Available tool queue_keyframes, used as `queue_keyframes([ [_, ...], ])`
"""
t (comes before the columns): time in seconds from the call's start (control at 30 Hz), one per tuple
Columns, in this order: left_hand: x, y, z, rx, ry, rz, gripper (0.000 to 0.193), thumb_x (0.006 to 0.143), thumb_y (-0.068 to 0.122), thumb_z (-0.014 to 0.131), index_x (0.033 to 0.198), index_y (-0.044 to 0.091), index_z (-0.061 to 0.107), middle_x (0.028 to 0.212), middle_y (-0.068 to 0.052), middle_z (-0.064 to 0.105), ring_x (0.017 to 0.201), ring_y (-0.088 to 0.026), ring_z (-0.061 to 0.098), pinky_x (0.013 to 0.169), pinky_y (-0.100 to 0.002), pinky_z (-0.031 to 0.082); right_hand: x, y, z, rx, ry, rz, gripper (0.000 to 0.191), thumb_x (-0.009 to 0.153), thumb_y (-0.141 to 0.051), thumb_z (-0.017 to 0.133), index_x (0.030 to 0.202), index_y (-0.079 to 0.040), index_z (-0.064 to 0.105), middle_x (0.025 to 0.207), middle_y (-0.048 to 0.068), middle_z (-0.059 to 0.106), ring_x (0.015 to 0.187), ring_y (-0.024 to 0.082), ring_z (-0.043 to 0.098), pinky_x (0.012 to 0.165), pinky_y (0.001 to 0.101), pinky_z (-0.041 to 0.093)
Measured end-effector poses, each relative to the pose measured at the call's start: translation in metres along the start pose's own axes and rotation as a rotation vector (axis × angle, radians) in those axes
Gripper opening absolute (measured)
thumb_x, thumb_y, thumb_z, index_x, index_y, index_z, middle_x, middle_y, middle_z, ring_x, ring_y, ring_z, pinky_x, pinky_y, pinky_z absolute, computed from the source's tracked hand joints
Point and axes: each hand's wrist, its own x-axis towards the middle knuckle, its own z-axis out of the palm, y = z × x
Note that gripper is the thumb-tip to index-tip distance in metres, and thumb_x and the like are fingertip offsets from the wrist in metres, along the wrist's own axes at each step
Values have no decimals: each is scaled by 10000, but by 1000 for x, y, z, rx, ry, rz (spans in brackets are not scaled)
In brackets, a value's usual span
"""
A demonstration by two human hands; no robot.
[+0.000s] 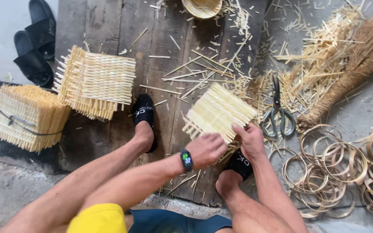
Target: The person sits on the floor and assembles small woven bamboo baskets. They place a square of woven bamboo strips over a round wooden form, press a thin bamboo ring around its edge to shape a rim, trim excess strips with scissors, and set finished baskets aside with others.
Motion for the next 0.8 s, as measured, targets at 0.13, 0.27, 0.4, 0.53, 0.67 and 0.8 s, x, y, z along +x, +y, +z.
queue_keyframes([
  [0.13,-4,12,35,-173,96,-239,372,877,173,738,1206,32,636,1118,-143,665,1044,-328,642,937,-456,525,18,12,-13,-396,106,-50,187,881,-92,779,1026,10,720,854,-7,703,701,62,588,597,241,475],
  [0.27,-11,-54,51,14,412,-788,640,752,235,860,1275,-19,591,1161,-200,655,1081,-356,626,960,-472,494,33,13,-24,-539,66,-108,193,882,-101,797,1023,2,715,840,0,711,693,46,589,605,228,490],
  [0.4,-32,-122,62,-849,260,-1355,549,750,202,894,1184,-6,630,972,-108,731,838,-164,684,755,-296,579,39,10,-22,-574,18,-143,223,868,-120,807,1035,1,722,851,4,731,722,40,620,630,216,509],
  [0.53,-53,-131,79,-1005,268,-1327,308,765,134,881,986,-21,733,875,-65,762,722,-106,674,656,-260,552,39,15,-20,-570,30,-96,225,860,-123,824,1022,6,736,826,28,732,703,53,621,608,220,503],
  [0.67,-56,-126,83,-970,285,-1402,299,736,102,893,946,20,696,841,-70,753,680,-100,669,606,-255,548,38,20,-23,-552,34,-78,229,846,-107,821,1030,2,740,832,27,753,706,48,658,613,213,524],
  [0.8,-52,-124,77,-924,258,-1408,309,734,113,896,951,0,707,852,-76,753,699,-115,673,627,-269,556,39,23,-21,-468,63,-91,261,829,-84,815,1057,8,726,868,20,770,740,44,706,671,205,587],
])
